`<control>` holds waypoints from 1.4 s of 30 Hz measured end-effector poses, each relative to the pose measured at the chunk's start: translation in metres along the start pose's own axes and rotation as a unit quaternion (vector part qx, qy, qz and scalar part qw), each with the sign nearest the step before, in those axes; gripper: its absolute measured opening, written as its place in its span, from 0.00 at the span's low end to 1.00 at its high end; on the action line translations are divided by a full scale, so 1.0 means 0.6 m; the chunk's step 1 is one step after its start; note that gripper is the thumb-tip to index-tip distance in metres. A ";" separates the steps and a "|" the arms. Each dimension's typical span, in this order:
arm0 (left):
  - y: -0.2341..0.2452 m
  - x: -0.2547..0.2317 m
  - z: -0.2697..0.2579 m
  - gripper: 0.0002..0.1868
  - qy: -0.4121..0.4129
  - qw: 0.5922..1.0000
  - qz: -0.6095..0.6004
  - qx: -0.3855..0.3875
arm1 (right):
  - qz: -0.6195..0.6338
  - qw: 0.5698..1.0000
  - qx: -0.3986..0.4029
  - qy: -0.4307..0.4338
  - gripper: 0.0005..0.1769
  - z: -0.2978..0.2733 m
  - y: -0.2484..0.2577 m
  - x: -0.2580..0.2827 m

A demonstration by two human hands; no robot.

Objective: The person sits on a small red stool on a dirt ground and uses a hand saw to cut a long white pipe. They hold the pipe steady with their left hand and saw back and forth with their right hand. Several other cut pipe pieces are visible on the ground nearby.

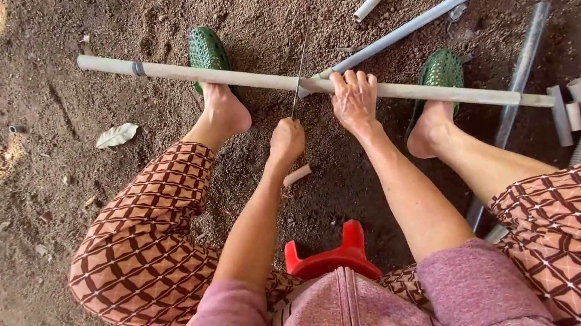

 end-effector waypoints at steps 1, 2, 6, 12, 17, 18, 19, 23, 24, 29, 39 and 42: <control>0.001 -0.007 -0.012 0.26 0.000 1.000 -0.003 -0.001 | -0.002 1.000 0.000 0.002 0.15 0.003 0.012 0.000; 0.000 -0.008 -0.031 0.22 -0.060 0.993 0.100 -0.011 | -0.008 1.000 -0.005 0.001 0.16 -0.002 0.019 0.006; 0.001 0.019 -0.158 0.26 0.031 0.986 -0.139 0.087 | -0.015 1.000 -0.009 -0.006 0.18 -0.007 0.018 0.013; 0.029 -0.026 -0.088 0.25 0.026 0.986 -0.149 0.068 | -0.023 0.999 -0.037 -0.003 0.19 -0.003 0.003 0.009; 0.025 -0.034 -0.113 0.24 0.041 0.987 -0.134 0.077 | -0.023 0.999 -0.035 0.006 0.19 -0.016 0.011 0.012; 0.035 -0.048 -0.143 0.23 0.052 0.985 -0.136 0.098 | -0.025 0.999 -0.041 0.000 0.20 -0.008 0.017 0.011; 0.038 -0.043 -0.156 0.23 0.050 0.985 -0.135 0.096 | -0.024 0.999 -0.044 0.000 0.20 0.002 0.014 0.009; 0.020 -0.007 -0.158 0.23 0.087 0.980 -0.148 0.096 | -0.034 0.999 -0.034 -0.010 0.18 -0.004 0.000 0.011; 0.011 -0.007 -0.137 0.22 0.077 0.982 -0.150 0.089 | -0.036 0.999 -0.035 -0.009 0.18 -0.001 0.004 0.008; 0.042 -0.075 -0.075 0.24 0.040 0.996 -0.078 0.029 | -0.023 0.999 -0.035 -0.012 0.17 0.007 -0.008 -0.001; 0.037 -0.043 -0.114 0.24 0.045 0.991 -0.117 0.048 | -0.025 0.999 -0.033 -0.011 0.18 0.005 -0.021 0.004; 0.033 -0.062 -0.053 0.25 0.017 0.997 -0.071 0.007 | -0.027 0.999 -0.045 -0.006 0.17 0.001 -0.035 -0.003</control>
Point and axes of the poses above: each hand's wrist, its own z-axis towards the middle knuckle, its own y-axis out of the back of the hand, x = y × z, the point moved 1 cm from there along z, towards the middle knuckle, and after that the axes turned 13 degrees about y, right-handed, at the moved point
